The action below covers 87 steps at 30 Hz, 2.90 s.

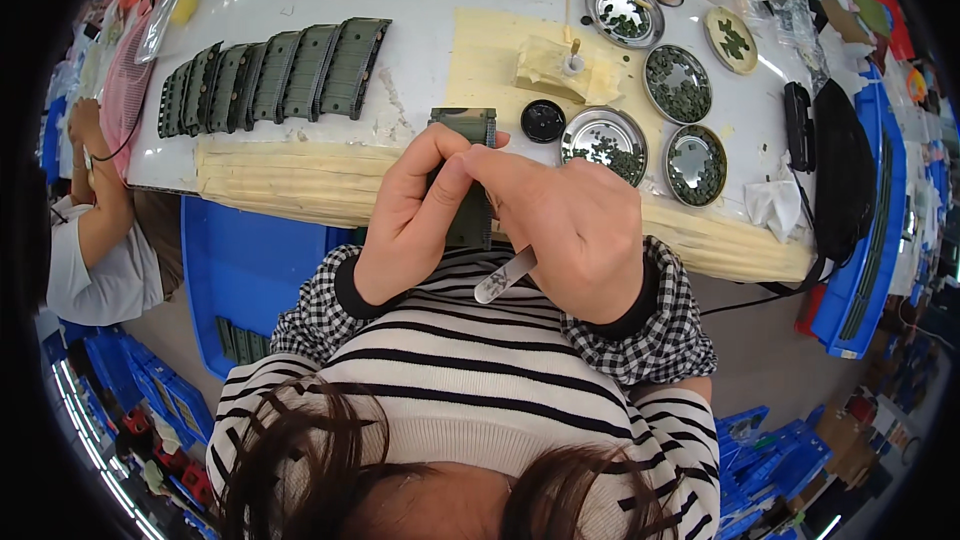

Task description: Applying a black substance to green plastic toy tank parts using a small application tool.

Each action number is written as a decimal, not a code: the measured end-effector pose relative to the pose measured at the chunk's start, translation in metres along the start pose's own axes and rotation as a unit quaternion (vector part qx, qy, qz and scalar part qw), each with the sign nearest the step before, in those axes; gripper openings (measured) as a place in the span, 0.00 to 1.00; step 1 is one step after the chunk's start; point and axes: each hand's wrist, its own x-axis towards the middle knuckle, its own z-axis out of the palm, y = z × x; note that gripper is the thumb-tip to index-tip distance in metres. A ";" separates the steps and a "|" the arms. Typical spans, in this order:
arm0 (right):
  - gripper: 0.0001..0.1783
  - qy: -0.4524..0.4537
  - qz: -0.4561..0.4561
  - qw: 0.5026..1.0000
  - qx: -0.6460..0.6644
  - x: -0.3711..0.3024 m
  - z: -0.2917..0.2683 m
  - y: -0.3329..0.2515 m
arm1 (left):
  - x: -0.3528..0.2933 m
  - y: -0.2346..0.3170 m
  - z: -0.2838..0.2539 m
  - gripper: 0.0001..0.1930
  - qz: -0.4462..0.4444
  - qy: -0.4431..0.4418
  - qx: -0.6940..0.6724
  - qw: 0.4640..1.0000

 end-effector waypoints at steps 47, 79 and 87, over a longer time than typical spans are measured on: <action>0.18 0.028 -0.011 0.999 -0.012 0.016 0.016 0.002 | -0.009 0.019 0.003 0.37 0.138 0.060 0.381 0.912; 0.06 0.190 0.245 0.889 0.336 0.021 -0.005 0.006 | 0.001 0.003 -0.009 0.24 -0.171 -0.043 -0.489 0.854; 0.10 0.139 0.248 0.837 0.467 0.013 0.010 0.009 | -0.004 -0.001 -0.008 0.24 -0.177 -0.054 -0.548 0.816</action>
